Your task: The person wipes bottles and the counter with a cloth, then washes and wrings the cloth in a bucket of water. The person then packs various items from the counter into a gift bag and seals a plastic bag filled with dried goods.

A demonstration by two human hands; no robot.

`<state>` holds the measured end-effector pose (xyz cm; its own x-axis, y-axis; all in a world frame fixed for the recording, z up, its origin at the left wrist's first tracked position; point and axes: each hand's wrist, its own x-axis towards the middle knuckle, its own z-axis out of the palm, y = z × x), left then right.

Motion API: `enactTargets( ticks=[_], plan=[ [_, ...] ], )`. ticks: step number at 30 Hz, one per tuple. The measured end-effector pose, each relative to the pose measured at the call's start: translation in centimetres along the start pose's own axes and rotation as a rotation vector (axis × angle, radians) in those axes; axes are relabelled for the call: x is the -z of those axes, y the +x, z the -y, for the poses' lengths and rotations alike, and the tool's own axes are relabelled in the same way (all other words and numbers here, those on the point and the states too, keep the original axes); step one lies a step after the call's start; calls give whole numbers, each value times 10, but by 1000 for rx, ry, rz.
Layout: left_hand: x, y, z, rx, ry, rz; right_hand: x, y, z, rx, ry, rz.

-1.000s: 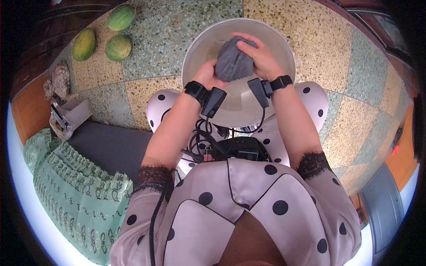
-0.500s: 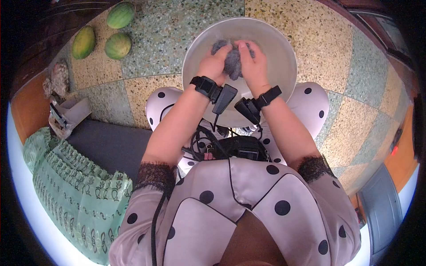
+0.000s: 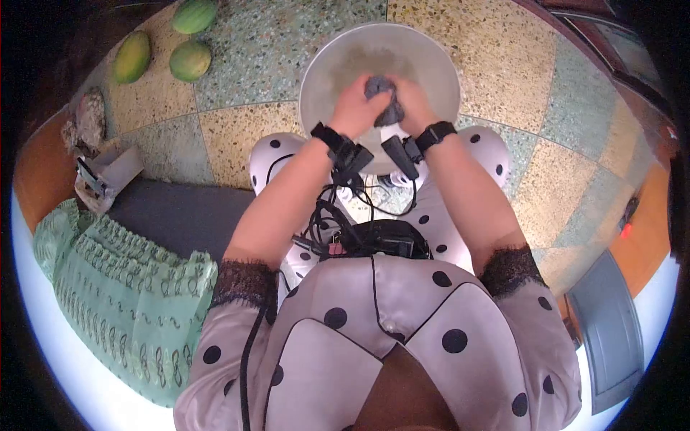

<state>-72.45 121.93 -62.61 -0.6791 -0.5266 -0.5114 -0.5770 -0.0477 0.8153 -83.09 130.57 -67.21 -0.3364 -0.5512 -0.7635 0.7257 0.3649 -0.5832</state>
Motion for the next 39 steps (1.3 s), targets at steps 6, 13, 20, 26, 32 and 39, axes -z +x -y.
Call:
enactTargets(
  ticks=[6,13,20,26,32,39],
  plan=[
    [61,-38,-68,265,-506,209,-20,-82,93,13,84,-80],
    [142,-119,-146,248,-539,100,-63,-185,175,272,-114,-28],
    [163,-173,-253,112,-763,400,-110,-279,251,493,-307,338],
    [148,-207,-300,96,-933,836,-123,-315,291,585,-486,551],
    [123,-215,-329,111,-522,539,-125,-329,287,737,-613,385],
    [81,-197,-311,54,374,139,-110,-294,242,917,-960,-51]
  ],
)
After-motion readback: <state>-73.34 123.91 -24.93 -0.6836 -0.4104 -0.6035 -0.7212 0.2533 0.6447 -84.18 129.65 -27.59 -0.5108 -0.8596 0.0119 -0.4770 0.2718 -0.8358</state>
